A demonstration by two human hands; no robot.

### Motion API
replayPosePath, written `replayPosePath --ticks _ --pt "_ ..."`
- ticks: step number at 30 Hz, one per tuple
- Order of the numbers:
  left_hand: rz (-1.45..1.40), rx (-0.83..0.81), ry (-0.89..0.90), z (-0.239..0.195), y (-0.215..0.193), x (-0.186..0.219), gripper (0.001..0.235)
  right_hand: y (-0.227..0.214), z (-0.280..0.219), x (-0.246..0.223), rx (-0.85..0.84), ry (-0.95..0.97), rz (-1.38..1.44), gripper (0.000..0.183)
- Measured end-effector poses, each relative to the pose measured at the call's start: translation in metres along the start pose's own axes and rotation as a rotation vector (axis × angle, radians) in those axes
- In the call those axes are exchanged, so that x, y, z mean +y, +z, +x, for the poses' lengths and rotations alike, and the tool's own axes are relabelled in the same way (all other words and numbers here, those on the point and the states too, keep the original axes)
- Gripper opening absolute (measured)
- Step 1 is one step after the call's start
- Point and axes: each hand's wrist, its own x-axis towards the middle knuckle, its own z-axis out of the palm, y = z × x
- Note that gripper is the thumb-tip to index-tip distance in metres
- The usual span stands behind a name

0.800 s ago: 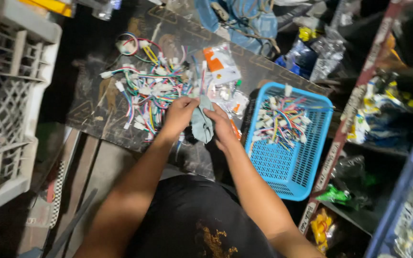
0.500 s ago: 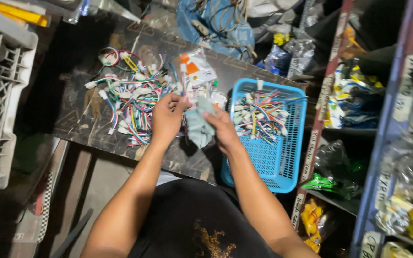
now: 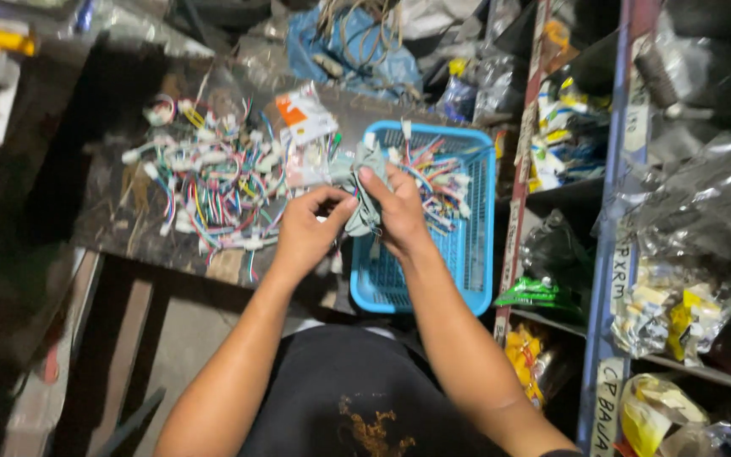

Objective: The person wipes individual wire harnesses with a cloth, handling them one at a time from a pile on the table and placing them into a blue basket. The person repeatedly picks up a harness, wipes it, and deposits it into the basket.

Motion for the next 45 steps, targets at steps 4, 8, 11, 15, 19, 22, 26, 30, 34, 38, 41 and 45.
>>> replayPosePath --ticks 4,8,11,15,19,22,26,30,34,38,41,45 --pt "0.119 0.079 0.071 -0.013 -0.01 0.006 0.018 -0.003 -0.013 -0.005 0.006 -0.003 -0.049 0.021" --pt "0.077 0.189 0.12 -0.019 -0.016 0.012 0.015 -0.012 -0.031 0.007 -0.132 0.025 -0.294 0.014" --pt "0.047 0.155 0.143 -0.017 -0.013 0.012 0.016 -0.01 -0.041 0.006 -0.184 -0.046 -0.508 0.014" --pt "0.02 0.096 0.091 -0.003 -0.016 0.009 0.019 0.002 -0.036 -0.009 -0.108 -0.232 -0.759 0.012" --pt "-0.034 -0.008 0.143 0.009 -0.026 0.023 0.02 0.025 -0.04 -0.017 -0.034 -0.267 -0.784 0.008" --pt "-0.096 -0.091 0.131 0.017 -0.036 0.015 0.025 0.038 -0.04 -0.016 -0.033 -0.253 -0.755 0.014" --pt "-0.101 -0.096 0.216 0.028 -0.047 0.019 0.011 0.061 -0.039 -0.021 0.04 -0.244 -0.741 0.015" --pt "-0.125 -0.067 0.156 0.034 -0.065 0.02 0.018 0.069 -0.032 0.003 0.345 -0.197 -0.593 0.055" --pt "-0.157 -0.051 0.051 0.031 -0.073 0.014 0.021 0.064 -0.027 0.022 0.458 -0.207 -0.364 0.057" --pt "-0.141 -0.025 0.023 0.028 -0.075 0.001 0.016 0.058 -0.028 0.046 0.163 -0.296 -0.606 0.052" --pt "-0.098 -0.008 0.023 0.03 -0.08 -0.013 0.016 0.064 -0.027 0.052 0.217 -0.313 -0.774 0.031" --pt "-0.106 0.014 0.053 0.03 -0.091 -0.009 0.017 0.065 -0.029 0.057 0.209 -0.267 -0.88 0.025"
